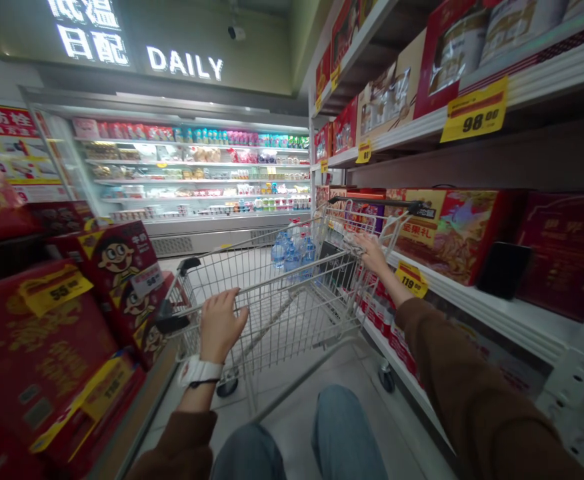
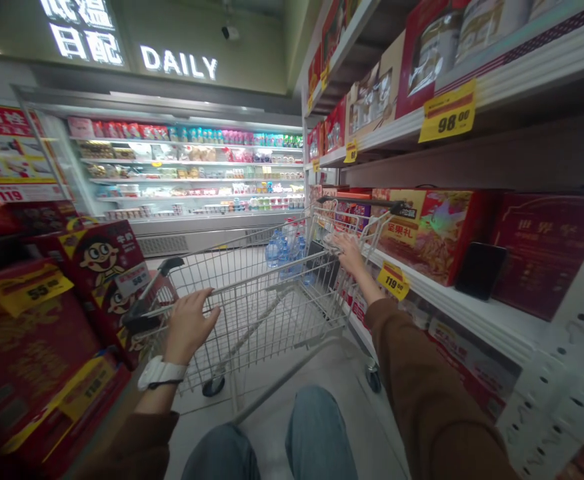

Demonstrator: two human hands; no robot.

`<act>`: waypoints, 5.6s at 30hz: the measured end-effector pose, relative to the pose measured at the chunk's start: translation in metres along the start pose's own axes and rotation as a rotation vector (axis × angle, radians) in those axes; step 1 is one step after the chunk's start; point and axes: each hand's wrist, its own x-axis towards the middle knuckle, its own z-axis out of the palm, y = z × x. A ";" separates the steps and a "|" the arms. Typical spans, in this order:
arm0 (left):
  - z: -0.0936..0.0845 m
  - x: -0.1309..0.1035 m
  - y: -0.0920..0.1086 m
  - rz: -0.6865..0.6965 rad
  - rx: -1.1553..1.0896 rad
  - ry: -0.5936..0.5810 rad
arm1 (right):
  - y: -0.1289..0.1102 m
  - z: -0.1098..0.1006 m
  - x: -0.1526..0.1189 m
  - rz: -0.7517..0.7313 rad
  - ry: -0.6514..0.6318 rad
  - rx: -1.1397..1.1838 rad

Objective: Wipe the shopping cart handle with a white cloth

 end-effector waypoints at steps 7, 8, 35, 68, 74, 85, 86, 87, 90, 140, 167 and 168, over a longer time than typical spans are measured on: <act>-0.003 -0.004 0.027 -0.047 0.015 -0.027 | -0.047 0.060 -0.001 -0.073 -0.038 0.071; -0.004 -0.005 0.031 -0.054 0.022 -0.030 | -0.055 0.068 -0.001 -0.084 -0.047 0.081; -0.053 -0.041 0.012 0.143 -0.073 -0.365 | -0.154 0.089 -0.083 -0.300 -0.248 0.409; -0.010 -0.039 0.099 0.237 -0.111 -0.259 | -0.183 0.015 -0.142 -0.033 -0.099 -0.019; -0.014 -0.028 0.088 0.230 -0.120 -0.304 | -0.176 0.011 -0.154 -0.013 -0.074 -0.177; -0.028 -0.018 0.057 0.142 -0.107 -0.320 | -0.176 0.025 -0.143 0.063 -0.066 -0.285; -0.026 -0.018 0.063 0.139 -0.108 -0.311 | -0.183 0.033 -0.143 0.047 -0.057 -0.279; -0.024 -0.019 0.068 0.137 -0.109 -0.300 | -0.191 0.040 -0.143 0.023 -0.052 -0.267; -0.021 -0.021 0.071 0.137 -0.115 -0.270 | -0.205 0.053 -0.141 -0.079 -0.074 -0.217; -0.029 -0.053 0.027 0.045 -0.151 -0.107 | -0.207 0.063 -0.146 -0.258 -0.049 -0.044; 0.008 -0.052 0.098 0.014 -0.180 -0.036 | -0.052 -0.017 -0.130 -0.082 0.226 -0.181; 0.009 -0.052 0.097 0.013 -0.181 -0.035 | -0.049 -0.013 -0.134 -0.062 0.223 -0.174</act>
